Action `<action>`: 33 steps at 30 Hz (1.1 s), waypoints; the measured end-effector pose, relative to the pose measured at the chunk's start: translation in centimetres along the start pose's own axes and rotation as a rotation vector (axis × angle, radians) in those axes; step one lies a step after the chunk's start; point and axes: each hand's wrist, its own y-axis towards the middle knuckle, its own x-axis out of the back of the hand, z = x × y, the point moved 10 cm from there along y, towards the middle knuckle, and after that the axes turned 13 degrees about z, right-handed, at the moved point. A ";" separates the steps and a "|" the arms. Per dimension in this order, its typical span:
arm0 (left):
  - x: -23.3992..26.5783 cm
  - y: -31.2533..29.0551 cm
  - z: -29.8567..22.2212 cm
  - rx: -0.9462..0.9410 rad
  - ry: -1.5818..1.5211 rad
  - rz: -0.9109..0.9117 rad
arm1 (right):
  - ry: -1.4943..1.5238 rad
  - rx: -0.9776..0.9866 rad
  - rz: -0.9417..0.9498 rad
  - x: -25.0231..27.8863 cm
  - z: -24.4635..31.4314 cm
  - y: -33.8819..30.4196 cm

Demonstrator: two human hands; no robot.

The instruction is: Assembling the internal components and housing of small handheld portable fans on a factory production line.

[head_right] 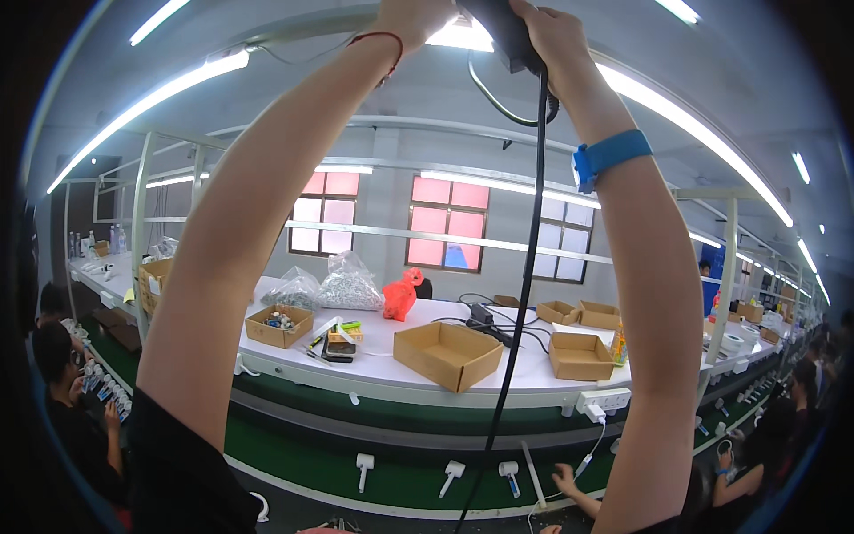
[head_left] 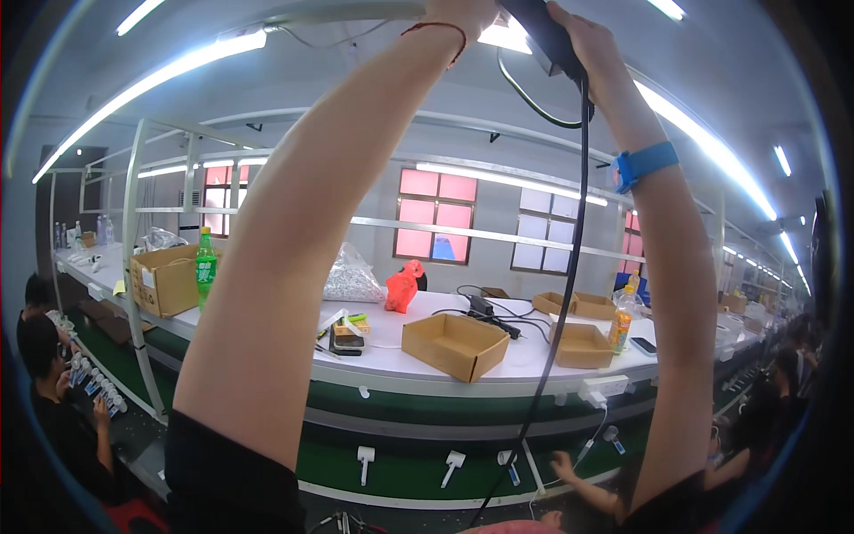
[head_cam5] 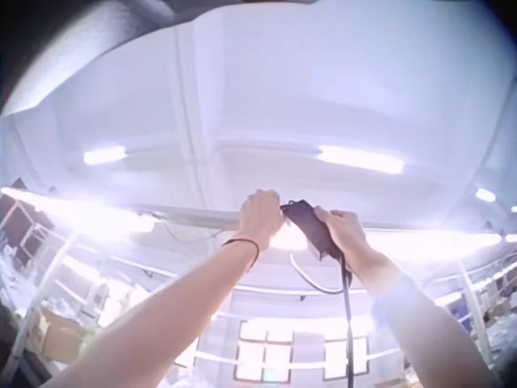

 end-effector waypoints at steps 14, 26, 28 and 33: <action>3.3 -8.3 9.7 0.076 -0.009 -0.131 | 0.064 0.150 0.117 -14.3 1.6 -2.2; 8.0 -12.5 14.3 0.132 -0.202 -0.166 | -0.002 0.149 0.513 -20.9 2.2 4.4; 5.4 -12.4 16.3 0.208 -0.354 -0.191 | -0.230 0.179 0.407 -21.9 1.3 5.7; 5.7 -16.7 17.5 0.289 -0.567 -0.372 | 0.005 0.142 0.122 -22.2 1.2 3.4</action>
